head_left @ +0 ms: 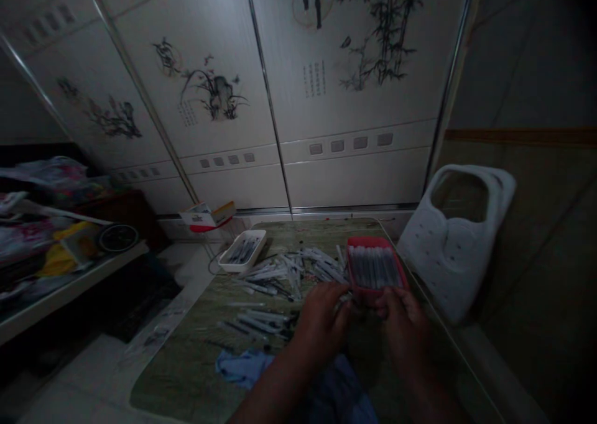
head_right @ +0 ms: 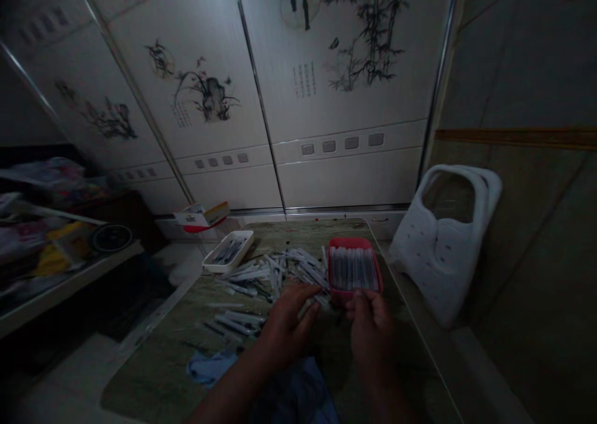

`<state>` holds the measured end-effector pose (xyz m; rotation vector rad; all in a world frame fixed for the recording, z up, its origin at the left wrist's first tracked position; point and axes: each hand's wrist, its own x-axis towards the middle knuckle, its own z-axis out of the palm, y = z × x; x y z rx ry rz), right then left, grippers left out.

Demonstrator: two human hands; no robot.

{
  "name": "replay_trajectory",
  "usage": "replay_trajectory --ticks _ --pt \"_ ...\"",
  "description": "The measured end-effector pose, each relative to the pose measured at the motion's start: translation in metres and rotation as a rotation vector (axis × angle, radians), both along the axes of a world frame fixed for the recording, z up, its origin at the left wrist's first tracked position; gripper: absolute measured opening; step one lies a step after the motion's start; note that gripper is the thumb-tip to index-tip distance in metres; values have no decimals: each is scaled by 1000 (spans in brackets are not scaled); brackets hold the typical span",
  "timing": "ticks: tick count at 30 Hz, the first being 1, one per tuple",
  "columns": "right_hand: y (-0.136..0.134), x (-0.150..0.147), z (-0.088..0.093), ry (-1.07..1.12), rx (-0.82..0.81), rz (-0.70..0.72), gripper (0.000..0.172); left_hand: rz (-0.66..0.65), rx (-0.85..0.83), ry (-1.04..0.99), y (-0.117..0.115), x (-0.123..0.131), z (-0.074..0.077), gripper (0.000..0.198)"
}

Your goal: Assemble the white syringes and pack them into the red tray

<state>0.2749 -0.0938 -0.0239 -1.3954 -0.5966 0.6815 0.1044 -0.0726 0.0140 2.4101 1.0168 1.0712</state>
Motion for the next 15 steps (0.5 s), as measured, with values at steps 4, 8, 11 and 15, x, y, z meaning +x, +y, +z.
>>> replay_trajectory --ticks 4,8,11,15 --pt "-5 -5 7 -21 -32 -2 32 111 -72 -20 -23 -47 -5 30" --pt "-9 -13 7 -24 -23 65 32 237 -141 -44 -28 -94 -14 26" --pt "-10 -23 3 -36 -16 170 37 381 -164 -107 -23 -131 -23 24" --pt "-9 -36 -1 -111 -63 320 39 534 -184 -66 -16 -173 -33 27"
